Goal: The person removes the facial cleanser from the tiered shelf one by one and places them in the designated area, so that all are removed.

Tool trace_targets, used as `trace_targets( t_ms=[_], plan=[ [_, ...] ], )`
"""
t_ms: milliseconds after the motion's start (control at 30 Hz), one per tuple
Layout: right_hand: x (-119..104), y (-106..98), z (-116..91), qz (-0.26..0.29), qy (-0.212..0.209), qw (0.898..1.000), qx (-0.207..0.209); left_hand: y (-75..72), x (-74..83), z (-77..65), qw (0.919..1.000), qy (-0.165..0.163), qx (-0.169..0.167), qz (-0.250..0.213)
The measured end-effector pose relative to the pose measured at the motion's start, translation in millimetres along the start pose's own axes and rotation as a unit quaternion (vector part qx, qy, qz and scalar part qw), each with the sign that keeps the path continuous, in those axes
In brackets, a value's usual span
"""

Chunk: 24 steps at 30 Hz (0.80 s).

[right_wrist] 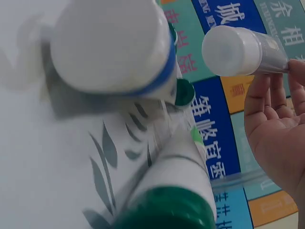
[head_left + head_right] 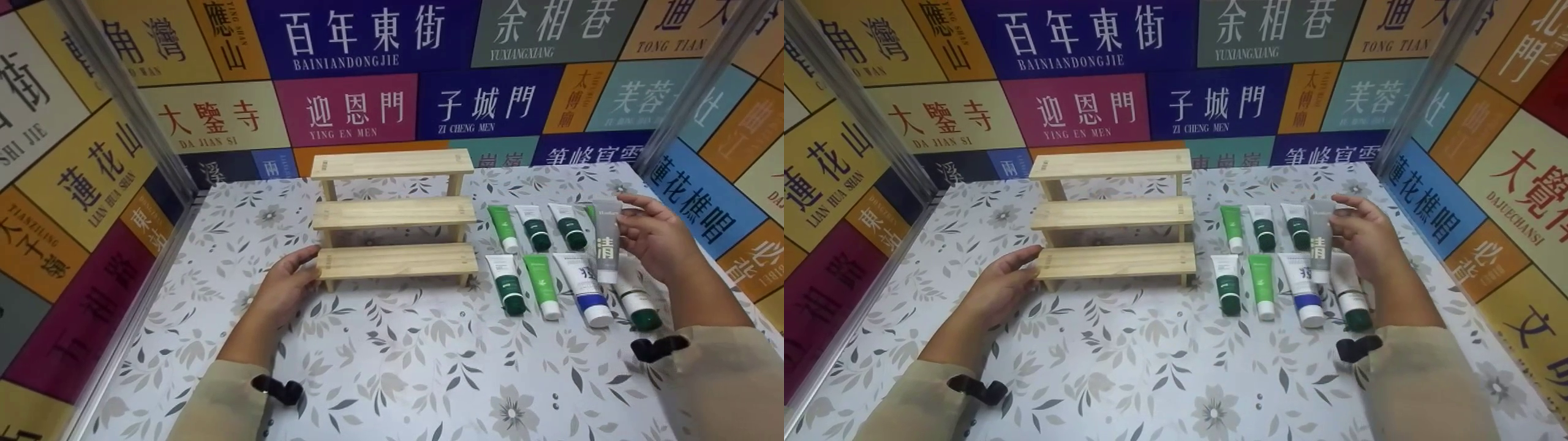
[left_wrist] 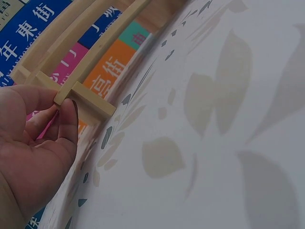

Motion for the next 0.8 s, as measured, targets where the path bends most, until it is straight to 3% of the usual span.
trace_targets(
  t_ms=[167,400,600,800],
  plan=[
    [-11.7,-20.2,-0.9,0.011,0.023,1.000,0.015,0.5,-0.2,-0.4,1.0000,-0.003,0.001,-0.004],
    [-19.0,-53.1,-0.4,0.009,0.091,0.994,0.061,1.7,-0.4,-0.1,0.9999,-0.011,-0.005,-0.008],
    [-17.5,-72.9,-1.1,-0.013,0.127,0.986,0.106,1.1,-0.4,0.5,0.9999,-0.005,-0.004,-0.013],
    [-15.4,-83.7,-4.2,-0.072,0.141,0.977,0.144,0.7,-2.5,2.9,0.9999,0.001,-0.003,-0.010]
  ],
)
Point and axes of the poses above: each hand's wrist, its own z-axis towards the middle knuckle, its own y-axis out of the palm, x = y × z, the point moved 3 cm from there along z, towards the middle knuckle, and after that the axes turned 15 degrees about z, right-handed, at the moved point
